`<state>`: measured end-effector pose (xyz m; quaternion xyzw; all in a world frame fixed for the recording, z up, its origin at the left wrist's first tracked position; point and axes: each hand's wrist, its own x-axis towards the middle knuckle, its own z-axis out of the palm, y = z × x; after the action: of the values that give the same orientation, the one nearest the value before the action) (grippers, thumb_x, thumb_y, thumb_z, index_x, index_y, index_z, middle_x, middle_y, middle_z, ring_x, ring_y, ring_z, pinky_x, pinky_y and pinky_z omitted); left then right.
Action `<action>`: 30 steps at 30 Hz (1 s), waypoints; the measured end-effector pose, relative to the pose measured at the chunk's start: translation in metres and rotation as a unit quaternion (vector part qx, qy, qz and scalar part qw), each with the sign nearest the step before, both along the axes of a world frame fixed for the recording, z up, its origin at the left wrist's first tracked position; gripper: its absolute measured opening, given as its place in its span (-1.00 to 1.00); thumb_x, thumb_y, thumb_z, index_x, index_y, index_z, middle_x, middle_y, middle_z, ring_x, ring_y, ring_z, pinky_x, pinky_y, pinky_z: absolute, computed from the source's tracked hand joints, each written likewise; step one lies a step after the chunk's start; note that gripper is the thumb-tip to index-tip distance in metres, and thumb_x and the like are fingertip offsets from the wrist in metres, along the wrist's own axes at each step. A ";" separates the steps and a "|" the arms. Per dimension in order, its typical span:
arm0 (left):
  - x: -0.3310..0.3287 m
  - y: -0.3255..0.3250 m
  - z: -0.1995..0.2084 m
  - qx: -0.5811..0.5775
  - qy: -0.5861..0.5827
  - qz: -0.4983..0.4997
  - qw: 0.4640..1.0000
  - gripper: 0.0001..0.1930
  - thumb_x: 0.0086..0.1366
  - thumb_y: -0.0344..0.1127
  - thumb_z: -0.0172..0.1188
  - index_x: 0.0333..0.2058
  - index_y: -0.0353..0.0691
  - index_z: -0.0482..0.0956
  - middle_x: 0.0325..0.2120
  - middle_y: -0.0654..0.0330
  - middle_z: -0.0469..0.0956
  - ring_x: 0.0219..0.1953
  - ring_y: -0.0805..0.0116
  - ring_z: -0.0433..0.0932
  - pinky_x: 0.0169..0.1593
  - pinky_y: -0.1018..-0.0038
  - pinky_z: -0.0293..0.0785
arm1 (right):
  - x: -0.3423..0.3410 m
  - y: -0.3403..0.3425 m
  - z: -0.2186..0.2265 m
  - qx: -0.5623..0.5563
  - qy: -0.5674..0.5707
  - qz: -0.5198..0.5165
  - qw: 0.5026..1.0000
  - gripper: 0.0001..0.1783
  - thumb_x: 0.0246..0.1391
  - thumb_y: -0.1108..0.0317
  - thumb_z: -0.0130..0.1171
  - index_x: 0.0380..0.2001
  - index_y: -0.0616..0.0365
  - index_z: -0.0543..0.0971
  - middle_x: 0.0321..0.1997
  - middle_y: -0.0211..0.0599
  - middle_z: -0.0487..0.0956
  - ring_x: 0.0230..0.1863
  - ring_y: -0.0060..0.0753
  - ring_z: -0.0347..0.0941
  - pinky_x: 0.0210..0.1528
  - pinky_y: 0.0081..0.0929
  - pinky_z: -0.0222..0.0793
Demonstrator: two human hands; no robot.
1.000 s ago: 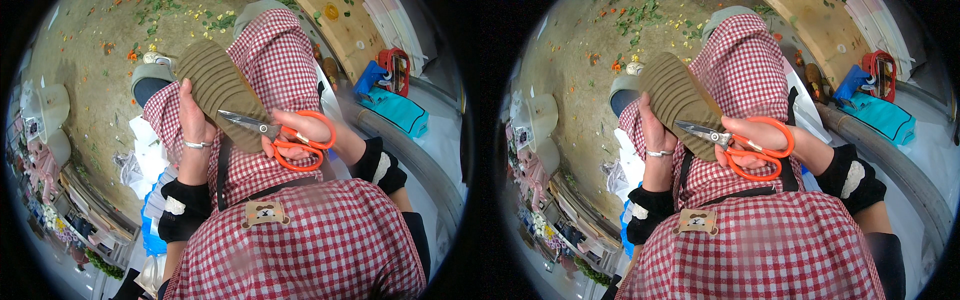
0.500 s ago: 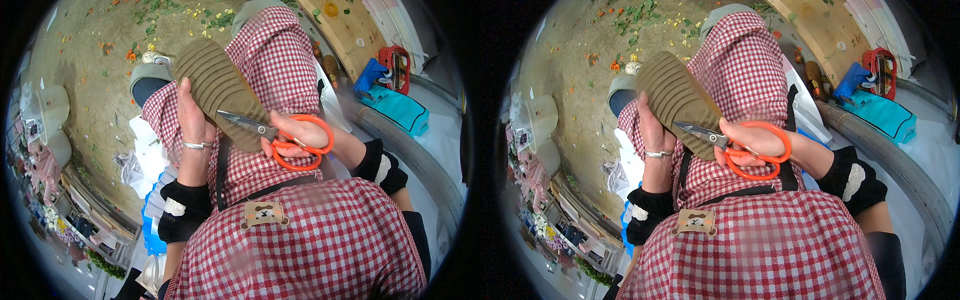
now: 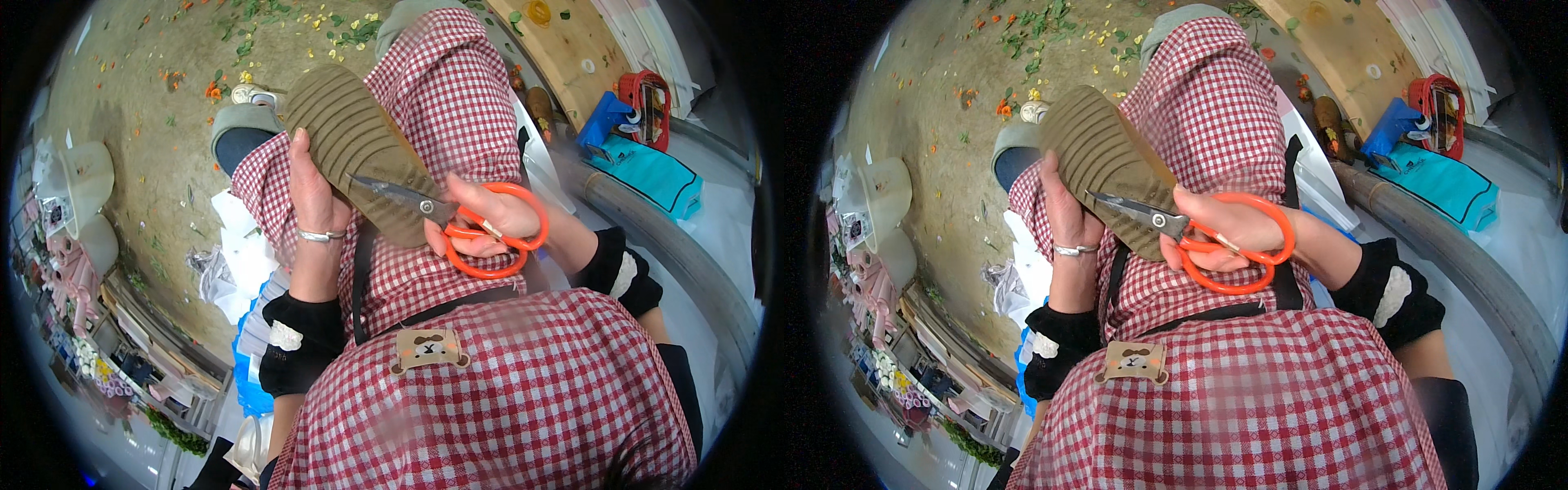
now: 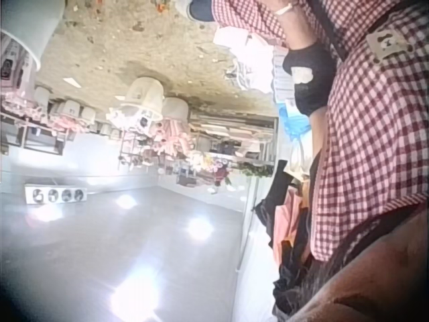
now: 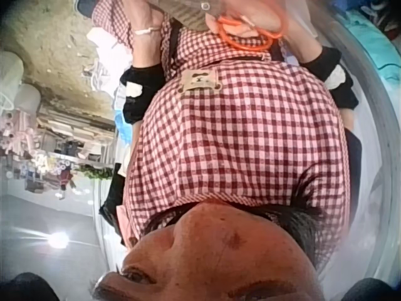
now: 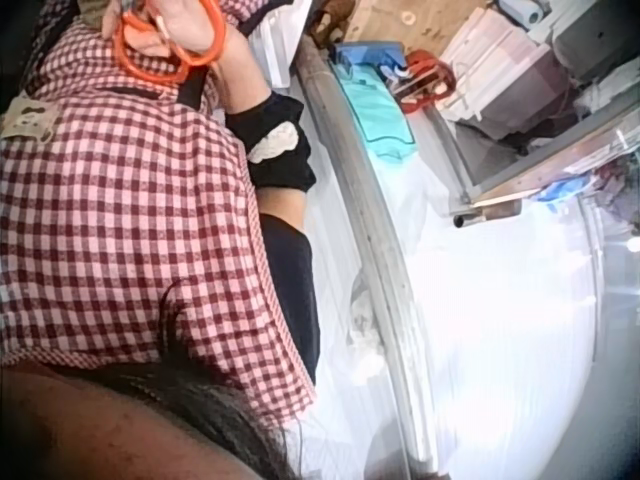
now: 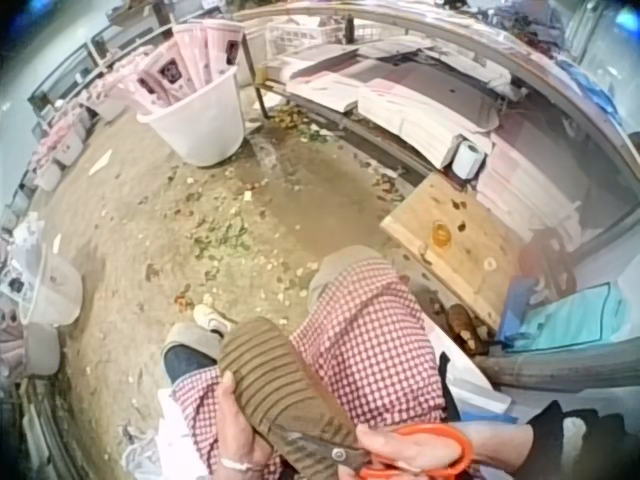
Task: The person sits on the floor and uses orange-handled scissors to cut the sole of a shoe held in their left hand. They repeatedly trim the edges and grooves of the sole throughout the clip.
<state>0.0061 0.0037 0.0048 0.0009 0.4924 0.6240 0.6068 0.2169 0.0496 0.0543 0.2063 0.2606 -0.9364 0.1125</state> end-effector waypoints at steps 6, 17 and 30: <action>-0.001 0.000 -0.002 -0.004 0.002 0.000 1.000 -0.49 0.31 -0.02 -0.18 0.06 -0.30 0.24 -0.01 0.07 0.38 -0.01 0.20 0.41 0.06 0.32 0.33 | 0.006 -0.003 -0.012 -0.100 -0.009 0.027 0.995 -0.22 0.15 -0.28 -0.58 -0.37 0.23 0.41 -0.83 -0.57 0.17 -0.80 -0.57 0.17 -0.71 -0.61 0.17; 0.001 0.001 0.000 0.000 -0.001 0.000 1.000 -0.49 0.30 -0.01 -0.16 0.06 -0.29 0.24 -0.02 0.06 0.39 -0.02 0.19 0.41 0.05 0.32 0.34 | 0.003 0.006 -0.004 -0.039 -0.038 0.053 0.997 -0.22 0.17 -0.23 -0.64 -0.34 0.23 0.41 -0.79 -0.55 0.22 -0.68 -0.46 0.39 -0.57 -0.54 0.38; 0.000 0.003 0.002 0.012 -0.001 -0.008 1.000 -0.47 0.27 0.00 -0.08 0.05 -0.30 0.25 -0.05 0.06 0.41 -0.05 0.20 0.43 0.02 0.34 0.37 | 0.007 -0.001 -0.019 -0.072 0.017 0.003 0.997 -0.18 0.14 -0.28 -0.61 -0.33 0.30 0.40 -0.79 -0.51 0.23 -0.73 -0.49 0.30 -0.63 -0.58 0.31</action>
<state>0.0064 0.0066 0.0064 0.0112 0.4846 0.6248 0.6121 0.2242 0.0486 0.0354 0.1809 0.1950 -0.9557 0.1260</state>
